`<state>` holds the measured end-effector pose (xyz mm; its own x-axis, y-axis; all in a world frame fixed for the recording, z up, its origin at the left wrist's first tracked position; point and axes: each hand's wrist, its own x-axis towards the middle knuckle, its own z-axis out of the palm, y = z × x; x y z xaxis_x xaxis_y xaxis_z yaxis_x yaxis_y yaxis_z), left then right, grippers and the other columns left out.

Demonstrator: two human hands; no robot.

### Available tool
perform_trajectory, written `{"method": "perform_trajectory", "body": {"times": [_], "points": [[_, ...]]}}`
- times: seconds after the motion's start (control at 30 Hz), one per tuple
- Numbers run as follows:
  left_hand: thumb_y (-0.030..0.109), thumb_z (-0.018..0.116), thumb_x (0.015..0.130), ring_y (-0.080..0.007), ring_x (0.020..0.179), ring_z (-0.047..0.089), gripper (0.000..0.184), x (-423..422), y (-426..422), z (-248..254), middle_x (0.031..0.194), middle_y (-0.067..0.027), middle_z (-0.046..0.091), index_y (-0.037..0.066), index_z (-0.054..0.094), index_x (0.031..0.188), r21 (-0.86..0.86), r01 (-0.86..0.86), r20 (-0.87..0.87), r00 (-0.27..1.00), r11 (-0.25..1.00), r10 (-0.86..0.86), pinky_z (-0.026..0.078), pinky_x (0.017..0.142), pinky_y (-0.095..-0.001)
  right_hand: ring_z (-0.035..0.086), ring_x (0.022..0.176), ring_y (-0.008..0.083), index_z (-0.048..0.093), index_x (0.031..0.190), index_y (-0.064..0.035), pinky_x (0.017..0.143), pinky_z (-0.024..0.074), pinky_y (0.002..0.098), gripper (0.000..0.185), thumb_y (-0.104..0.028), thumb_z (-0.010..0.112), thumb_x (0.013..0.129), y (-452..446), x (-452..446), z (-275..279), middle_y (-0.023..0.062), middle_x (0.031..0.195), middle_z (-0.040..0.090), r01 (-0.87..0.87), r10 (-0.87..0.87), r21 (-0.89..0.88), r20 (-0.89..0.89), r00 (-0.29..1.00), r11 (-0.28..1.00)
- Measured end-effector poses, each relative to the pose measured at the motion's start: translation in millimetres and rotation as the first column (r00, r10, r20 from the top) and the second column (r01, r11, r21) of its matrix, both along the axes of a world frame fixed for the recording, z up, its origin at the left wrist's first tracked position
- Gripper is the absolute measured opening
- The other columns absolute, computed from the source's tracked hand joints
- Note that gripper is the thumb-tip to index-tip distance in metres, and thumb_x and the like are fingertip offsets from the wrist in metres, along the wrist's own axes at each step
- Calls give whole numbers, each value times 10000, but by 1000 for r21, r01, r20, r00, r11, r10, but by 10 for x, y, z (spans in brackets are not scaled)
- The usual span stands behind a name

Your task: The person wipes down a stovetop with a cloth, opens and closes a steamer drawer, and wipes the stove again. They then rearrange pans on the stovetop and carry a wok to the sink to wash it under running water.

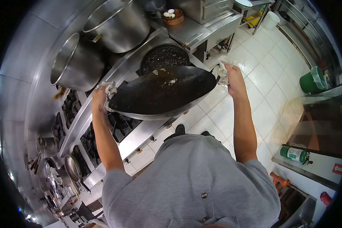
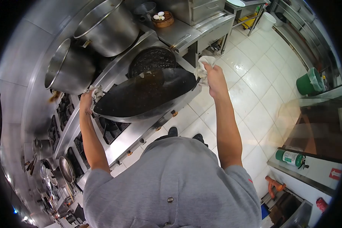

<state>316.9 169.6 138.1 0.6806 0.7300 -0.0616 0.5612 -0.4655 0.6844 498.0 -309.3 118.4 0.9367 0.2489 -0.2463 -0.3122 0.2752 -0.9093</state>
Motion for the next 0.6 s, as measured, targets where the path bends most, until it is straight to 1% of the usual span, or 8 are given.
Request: {"method": "perform_trajectory", "body": {"times": [0.03, 0.1, 0.13, 0.2, 0.33, 0.43, 0.5, 0.6], "points": [[298, 570, 839, -229, 777, 608, 423, 5, -36, 17, 866, -169, 658, -106, 645, 940, 3, -4, 3, 1000, 1000, 4, 455, 718, -329, 613, 744, 150, 603, 1018, 17, 628, 486, 295, 249, -183, 514, 899, -6, 11, -5, 59, 878, 635, -4, 4, 3, 3, 1000, 1000], [284, 575, 842, -226, 737, 614, 397, 20, -119, 56, 862, -159, 658, -97, 655, 919, -136, -75, 35, 996, 988, 81, 464, 684, -331, 615, 718, 150, 601, 1012, 5, 590, 491, 305, 246, -196, 517, 899, -16, 42, -10, 55, 861, 631, -13, 13, 4, 7, 1000, 1000], [284, 575, 842, -226, 737, 614, 397, 19, -88, 6, 862, -159, 658, -97, 655, 919, -133, -78, 40, 996, 988, 84, 464, 684, -331, 615, 718, 150, 601, 1012, 5, 590, 491, 305, 246, -196, 517, 899, -32, 40, 8, 55, 861, 631, -16, 16, 7, 12, 1000, 1000], [305, 581, 831, -208, 662, 617, 416, 24, -99, -56, 782, -164, 663, -102, 656, 870, -278, -105, 161, 975, 955, 155, 466, 608, -335, 616, 735, 149, 598, 1019, 9, 628, 495, 300, 236, -176, 522, 896, -62, 32, 43, 61, 866, 634, -42, 42, -4, -16, 999, 999], [268, 589, 843, -189, 666, 620, 369, 5, -517, 110, 781, -144, 662, -94, 663, 849, -256, -131, 227, 955, 958, 191, 472, 608, -321, 615, 775, 153, 587, 1042, 14, 680, 492, 286, 229, -146, 530, 888, -133, 152, -194, 65, 897, 636, -44, 43, 46, 14, 999, 998], [207, 613, 850, -176, 718, 625, 306, -13, -653, 25, 837, -134, 662, -93, 648, 901, -359, -46, 337, 925, 932, 175, 481, 629, -311, 595, 886, 161, 521, 1162, 6, 765, 477, 291, 300, -45, 535, 867, -191, 298, -466, 69, 1009, 615, -128, 126, 18, 80, 989, 992], [148, 625, 852, -183, 774, 622, 285, 15, -781, -41, 909, -127, 654, -98, 613, 995, -426, 4, 440, 875, 905, 203, 483, 670, -312, 589, 909, 162, 504, 1183, -3, 774, 476, 293, 323, -25, 532, 862, -189, 409, -624, 66, 1031, 605, -154, 149, 50, 102, 984, 987], [96, 629, 844, -189, 803, 620, 293, 52, -949, -140, 955, -122, 646, -95, 582, 1061, -398, -5, 471, 857, 917, 209, 480, 702, -312, 570, 957, 160, 475, 1224, -33, 801, 471, 298, 381, 8, 536, 851, -180, 520, -692, 50, 1071, 579, -160, 151, 88, 100, 983, 983]]}}
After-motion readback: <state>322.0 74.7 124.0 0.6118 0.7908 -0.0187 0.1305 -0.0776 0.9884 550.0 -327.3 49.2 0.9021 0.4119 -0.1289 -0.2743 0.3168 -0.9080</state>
